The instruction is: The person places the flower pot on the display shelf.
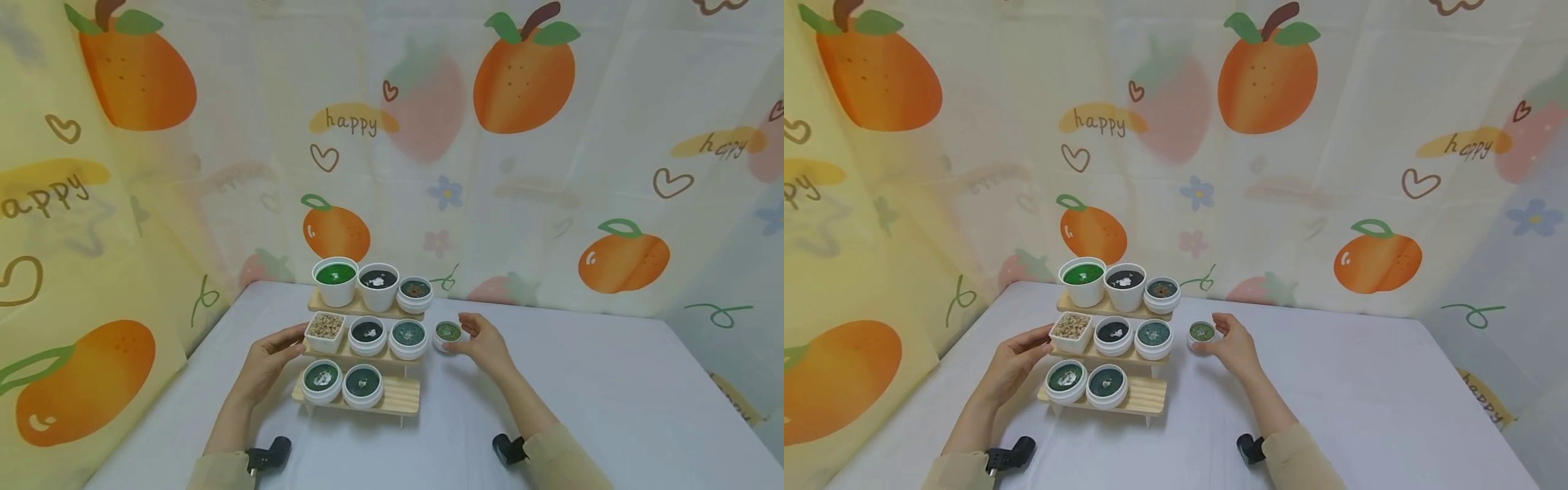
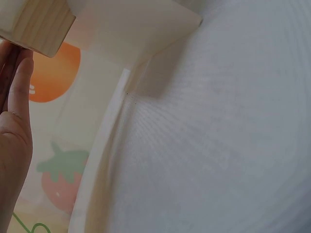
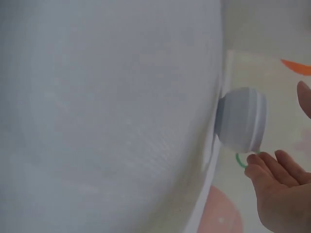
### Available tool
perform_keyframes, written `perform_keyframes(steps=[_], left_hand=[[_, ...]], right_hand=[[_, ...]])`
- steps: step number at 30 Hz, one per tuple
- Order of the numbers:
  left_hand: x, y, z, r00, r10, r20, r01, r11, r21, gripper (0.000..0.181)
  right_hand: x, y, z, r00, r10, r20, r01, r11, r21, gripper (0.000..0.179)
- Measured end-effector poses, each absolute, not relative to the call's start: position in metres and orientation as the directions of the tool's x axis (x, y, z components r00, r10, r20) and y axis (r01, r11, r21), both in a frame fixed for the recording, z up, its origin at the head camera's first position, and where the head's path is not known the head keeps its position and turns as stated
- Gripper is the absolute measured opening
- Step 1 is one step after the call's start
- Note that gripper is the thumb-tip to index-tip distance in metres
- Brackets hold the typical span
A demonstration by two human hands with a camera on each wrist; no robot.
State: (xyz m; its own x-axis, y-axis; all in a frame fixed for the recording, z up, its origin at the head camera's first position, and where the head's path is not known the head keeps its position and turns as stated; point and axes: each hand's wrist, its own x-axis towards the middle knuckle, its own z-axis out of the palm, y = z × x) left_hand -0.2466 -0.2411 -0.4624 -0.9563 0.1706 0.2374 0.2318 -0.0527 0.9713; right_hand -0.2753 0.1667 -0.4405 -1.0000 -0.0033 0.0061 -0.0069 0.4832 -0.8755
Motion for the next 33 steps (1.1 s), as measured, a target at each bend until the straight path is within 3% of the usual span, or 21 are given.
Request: perform_keyframes(steps=[15, 33], left_hand=[[-0.246, -0.240, -0.461, -0.959, 0.161, 0.231, 0.227, -0.044, 0.973, 0.034], [-0.246, -0.242, -0.462, -0.948, 0.189, 0.257, 0.249, -0.066, 0.966, 0.035]], right_hand=[[-0.292, 0.170, -0.453, -0.999, -0.040, -0.032, 0.008, 0.482, -0.876, 0.075], [-0.298, 0.168, -0.457, -0.999, -0.037, 0.030, -0.046, 0.567, -0.823, 0.060]])
